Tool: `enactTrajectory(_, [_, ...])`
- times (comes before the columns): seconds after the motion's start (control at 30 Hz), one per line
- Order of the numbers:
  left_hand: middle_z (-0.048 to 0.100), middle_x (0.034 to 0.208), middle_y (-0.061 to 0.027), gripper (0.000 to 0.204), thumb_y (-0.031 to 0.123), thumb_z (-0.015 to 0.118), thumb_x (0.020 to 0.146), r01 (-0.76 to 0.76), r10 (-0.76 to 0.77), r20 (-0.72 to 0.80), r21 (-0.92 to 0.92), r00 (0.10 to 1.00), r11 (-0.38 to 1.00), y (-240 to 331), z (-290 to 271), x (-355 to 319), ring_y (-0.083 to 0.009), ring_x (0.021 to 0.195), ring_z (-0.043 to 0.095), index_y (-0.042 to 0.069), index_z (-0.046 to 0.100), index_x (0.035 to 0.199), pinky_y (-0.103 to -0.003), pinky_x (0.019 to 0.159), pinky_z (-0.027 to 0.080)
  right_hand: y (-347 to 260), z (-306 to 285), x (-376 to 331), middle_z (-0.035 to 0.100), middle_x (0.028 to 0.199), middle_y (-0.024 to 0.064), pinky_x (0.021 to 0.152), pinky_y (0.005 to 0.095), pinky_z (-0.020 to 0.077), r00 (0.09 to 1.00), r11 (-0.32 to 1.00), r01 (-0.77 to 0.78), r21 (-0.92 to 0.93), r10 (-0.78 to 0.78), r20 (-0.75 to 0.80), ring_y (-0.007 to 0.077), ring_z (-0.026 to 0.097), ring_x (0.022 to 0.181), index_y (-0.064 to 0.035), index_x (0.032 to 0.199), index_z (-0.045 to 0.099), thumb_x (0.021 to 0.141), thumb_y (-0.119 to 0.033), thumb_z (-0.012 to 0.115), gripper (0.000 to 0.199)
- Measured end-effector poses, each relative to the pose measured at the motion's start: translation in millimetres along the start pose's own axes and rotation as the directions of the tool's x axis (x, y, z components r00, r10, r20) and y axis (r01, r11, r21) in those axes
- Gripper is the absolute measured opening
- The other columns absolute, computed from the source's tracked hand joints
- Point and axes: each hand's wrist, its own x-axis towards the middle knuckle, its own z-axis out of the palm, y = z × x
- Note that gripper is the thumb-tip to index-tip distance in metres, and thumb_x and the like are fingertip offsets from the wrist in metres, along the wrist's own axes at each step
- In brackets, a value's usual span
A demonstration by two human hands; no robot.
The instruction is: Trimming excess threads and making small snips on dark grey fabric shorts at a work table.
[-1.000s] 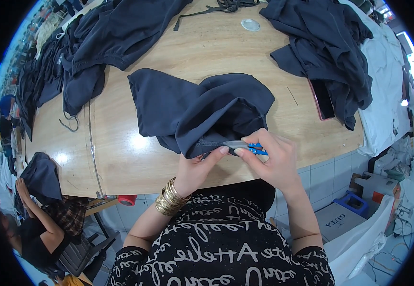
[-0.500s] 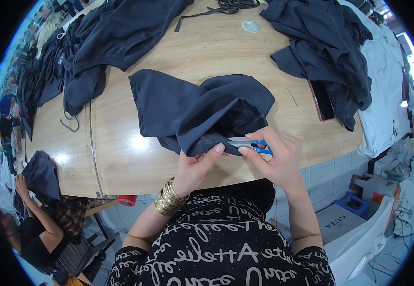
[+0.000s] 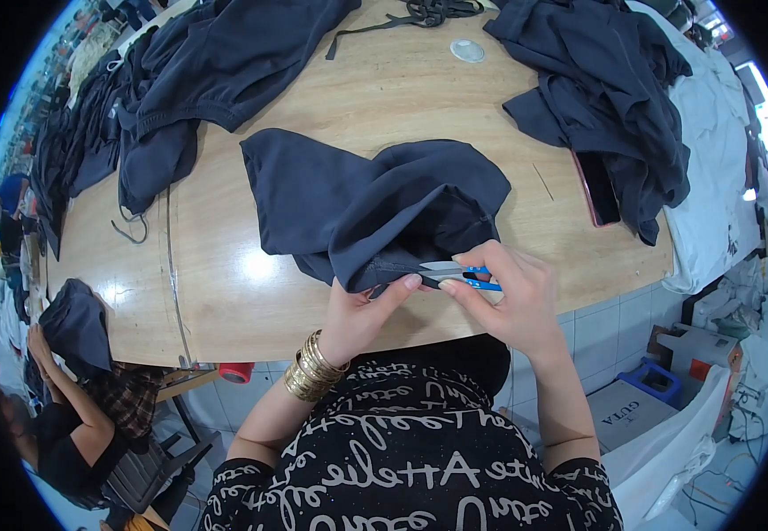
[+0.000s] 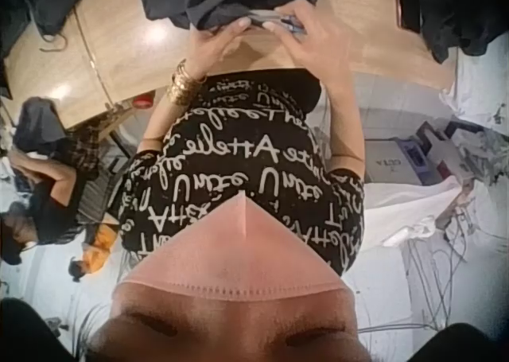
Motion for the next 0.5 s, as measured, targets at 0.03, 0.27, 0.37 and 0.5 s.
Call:
enactTrajectory(0.03, [0.064,0.091,-0.0096,0.022,0.002,0.059,0.084,0.001,-0.001,0.001,-0.001,1.000,1.000,0.7,-0.3,0.6,-0.0133,0.085,0.061,-0.004,0.053,0.105,-0.026,0.077,0.048,1.3,-1.1,-0.3,0.060,0.066,0.0041,0.049,0.0268,0.0451,1.000,1.000,-0.002,-0.001,0.002,0.002,0.0182,0.060,0.057,-0.0057,0.075,0.057,0.070,-0.019,0.073,0.022])
enactTrajectory(0.27, [0.064,0.090,-0.0098,0.021,0.002,0.059,0.084,0.042,-0.042,-0.005,-0.042,0.999,0.998,-0.2,-0.2,2.6,-0.0147,0.083,0.062,-0.005,0.053,0.103,-0.026,0.076,0.049,8.1,-7.6,-1.4,0.061,0.065,0.0051,0.050,0.0257,0.0451,0.991,0.991,-0.128,0.048,0.129,-0.031,0.0172,0.061,0.056,-0.0055,0.077,0.057,0.072,-0.018,0.073,0.021])
enactTrajectory(0.37, [0.064,0.090,-0.0101,0.021,0.002,0.059,0.084,0.061,-0.062,-0.014,-0.090,0.998,0.994,1.1,0.8,2.8,-0.0155,0.083,0.062,-0.005,0.053,0.103,-0.027,0.077,0.049,5.7,-8.2,-0.8,0.061,0.064,0.0050,0.049,0.0249,0.0446,0.981,0.973,-0.184,0.140,0.190,-0.028,0.0165,0.061,0.055,-0.0053,0.077,0.057,0.072,-0.018,0.073,0.020])
enactTrajectory(0.5, [0.063,0.091,-0.0101,0.022,0.001,0.059,0.084,0.055,-0.054,0.007,-0.081,0.999,0.995,1.2,-0.4,2.2,-0.0155,0.084,0.062,-0.005,0.053,0.104,-0.027,0.077,0.049,3.7,-4.0,-0.9,0.060,0.063,0.0048,0.048,0.0250,0.0442,0.993,0.985,-0.110,0.133,0.113,-0.019,0.0167,0.060,0.054,-0.0053,0.077,0.057,0.072,-0.018,0.072,0.020])
